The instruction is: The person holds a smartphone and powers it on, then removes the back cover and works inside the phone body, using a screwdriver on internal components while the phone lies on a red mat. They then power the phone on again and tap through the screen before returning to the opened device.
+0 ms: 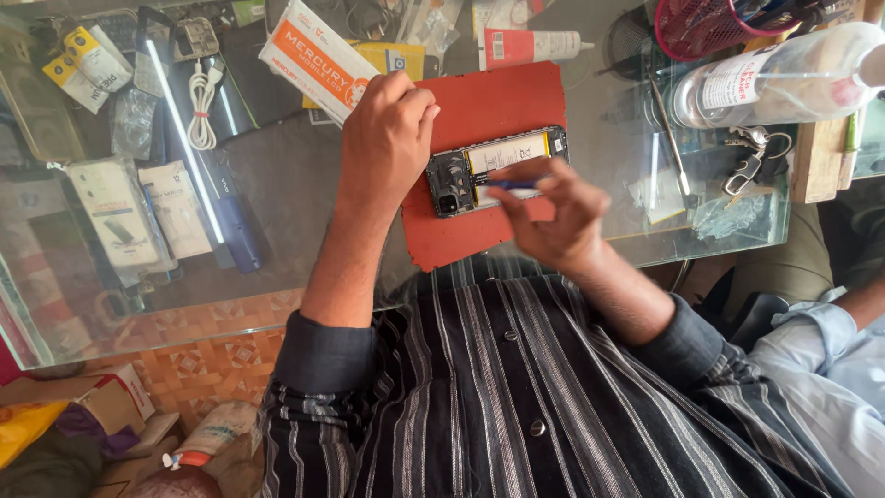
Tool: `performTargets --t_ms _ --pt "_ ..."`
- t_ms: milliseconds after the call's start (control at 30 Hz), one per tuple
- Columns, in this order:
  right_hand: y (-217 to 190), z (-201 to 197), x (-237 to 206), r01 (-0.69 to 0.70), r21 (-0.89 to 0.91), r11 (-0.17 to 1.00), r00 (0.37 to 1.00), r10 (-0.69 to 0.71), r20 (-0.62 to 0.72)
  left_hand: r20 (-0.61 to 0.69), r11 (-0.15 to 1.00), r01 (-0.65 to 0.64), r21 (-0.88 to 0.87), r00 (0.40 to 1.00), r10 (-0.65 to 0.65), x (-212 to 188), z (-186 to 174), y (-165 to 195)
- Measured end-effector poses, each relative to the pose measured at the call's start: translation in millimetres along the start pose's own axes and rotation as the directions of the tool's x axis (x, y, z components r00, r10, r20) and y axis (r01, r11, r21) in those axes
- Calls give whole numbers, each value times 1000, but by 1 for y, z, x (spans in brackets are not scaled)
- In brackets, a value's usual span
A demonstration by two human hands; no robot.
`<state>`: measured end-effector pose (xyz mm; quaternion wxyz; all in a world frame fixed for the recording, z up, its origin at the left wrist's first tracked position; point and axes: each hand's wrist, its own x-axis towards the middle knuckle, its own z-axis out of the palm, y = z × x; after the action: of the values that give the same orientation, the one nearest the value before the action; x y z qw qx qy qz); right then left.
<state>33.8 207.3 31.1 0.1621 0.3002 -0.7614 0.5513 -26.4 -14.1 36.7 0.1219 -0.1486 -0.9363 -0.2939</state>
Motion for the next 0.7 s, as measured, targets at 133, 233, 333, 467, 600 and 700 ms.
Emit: performTargets --t_ms 133,233,333,467,600,700 --pt "3 -24 -3 -151 -3 989 987 150 -51 106 984 -115 133 989 101 7 5 -3" --pt "3 -30 -5 -191 3 982 979 190 -71 156 939 -223 262 970 186 8 9 -2" --pt "2 -29 -5 -198 6 980 978 198 -67 175 921 -247 302 964 201 10 10 -1" --pt "-2 -26 -2 -176 7 984 983 176 -56 28 982 -147 118 989 144 7 6 -4" --pt "-7 -26 2 -180 36 983 981 182 -64 -31 753 170 -636 969 -245 -24 -1 2" --pt "-10 -26 4 -184 55 981 980 187 -62 37 554 271 -787 917 -396 -49 -4 6"
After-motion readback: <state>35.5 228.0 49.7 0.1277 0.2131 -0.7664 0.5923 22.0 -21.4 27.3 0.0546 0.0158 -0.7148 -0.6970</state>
